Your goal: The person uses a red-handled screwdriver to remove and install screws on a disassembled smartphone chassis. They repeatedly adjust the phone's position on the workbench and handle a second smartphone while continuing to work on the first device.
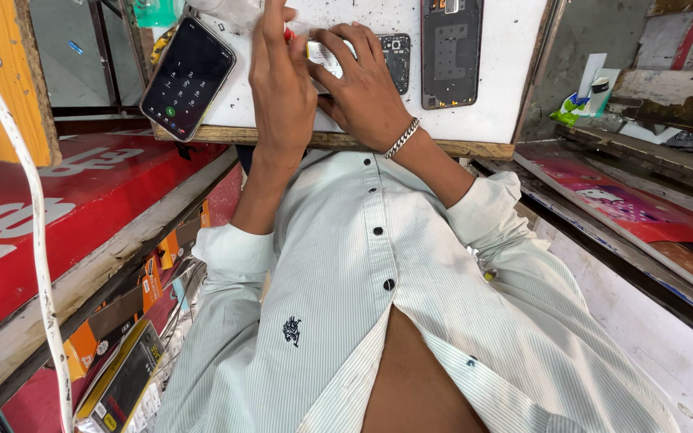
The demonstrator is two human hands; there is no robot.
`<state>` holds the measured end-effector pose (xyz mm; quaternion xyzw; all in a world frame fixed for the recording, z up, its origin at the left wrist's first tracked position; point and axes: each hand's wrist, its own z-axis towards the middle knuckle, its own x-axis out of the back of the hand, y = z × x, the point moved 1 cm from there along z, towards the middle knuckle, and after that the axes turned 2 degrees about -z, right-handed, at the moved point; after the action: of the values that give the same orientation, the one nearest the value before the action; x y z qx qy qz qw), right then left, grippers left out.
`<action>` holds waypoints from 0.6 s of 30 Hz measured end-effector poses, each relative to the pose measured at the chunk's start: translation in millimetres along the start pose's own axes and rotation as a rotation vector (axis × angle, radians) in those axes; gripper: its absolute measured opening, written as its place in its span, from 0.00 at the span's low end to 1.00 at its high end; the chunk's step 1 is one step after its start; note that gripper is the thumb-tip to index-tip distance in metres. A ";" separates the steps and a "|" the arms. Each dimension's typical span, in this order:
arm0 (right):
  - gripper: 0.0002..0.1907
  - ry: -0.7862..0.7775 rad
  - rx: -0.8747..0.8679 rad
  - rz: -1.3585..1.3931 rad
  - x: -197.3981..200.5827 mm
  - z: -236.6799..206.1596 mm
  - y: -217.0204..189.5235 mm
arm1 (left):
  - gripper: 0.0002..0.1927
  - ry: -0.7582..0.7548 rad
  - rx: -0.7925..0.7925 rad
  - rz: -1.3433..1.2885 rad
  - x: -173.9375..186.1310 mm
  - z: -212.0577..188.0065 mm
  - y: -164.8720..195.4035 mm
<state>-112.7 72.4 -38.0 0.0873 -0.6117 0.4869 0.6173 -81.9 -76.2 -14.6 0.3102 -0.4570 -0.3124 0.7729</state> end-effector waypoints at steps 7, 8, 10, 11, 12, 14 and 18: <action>0.30 0.010 0.009 -0.014 -1.1 -1.0 0.4 | 0.28 0.023 -0.002 -0.044 4.7 1.8 0.3; 0.30 0.008 0.009 -0.012 -1.9 -0.5 -0.1 | 0.28 0.024 0.003 -0.101 5.2 1.6 -0.5; 0.30 0.011 0.017 -0.019 -2.6 0.3 0.2 | 0.29 0.068 -0.060 0.098 4.9 1.7 -1.6; 0.30 0.013 0.016 -0.024 -2.8 0.2 0.3 | 0.30 0.089 -0.091 0.192 4.3 1.4 -2.2; 0.30 0.018 0.019 -0.021 -3.0 0.1 0.5 | 0.29 0.073 -0.063 0.190 3.6 0.9 -3.2; 0.31 0.021 0.024 -0.018 -2.8 -0.9 1.1 | 0.28 0.042 -0.004 0.179 2.4 -1.7 -5.0; 0.30 0.009 0.006 -0.012 -3.4 0.0 1.5 | 0.28 0.025 -0.002 0.033 3.3 -5.7 -12.4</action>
<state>-113.1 71.5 -41.6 0.0908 -0.6068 0.4855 0.6227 -77.9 -85.3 -24.6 0.3058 -0.4523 -0.2961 0.7837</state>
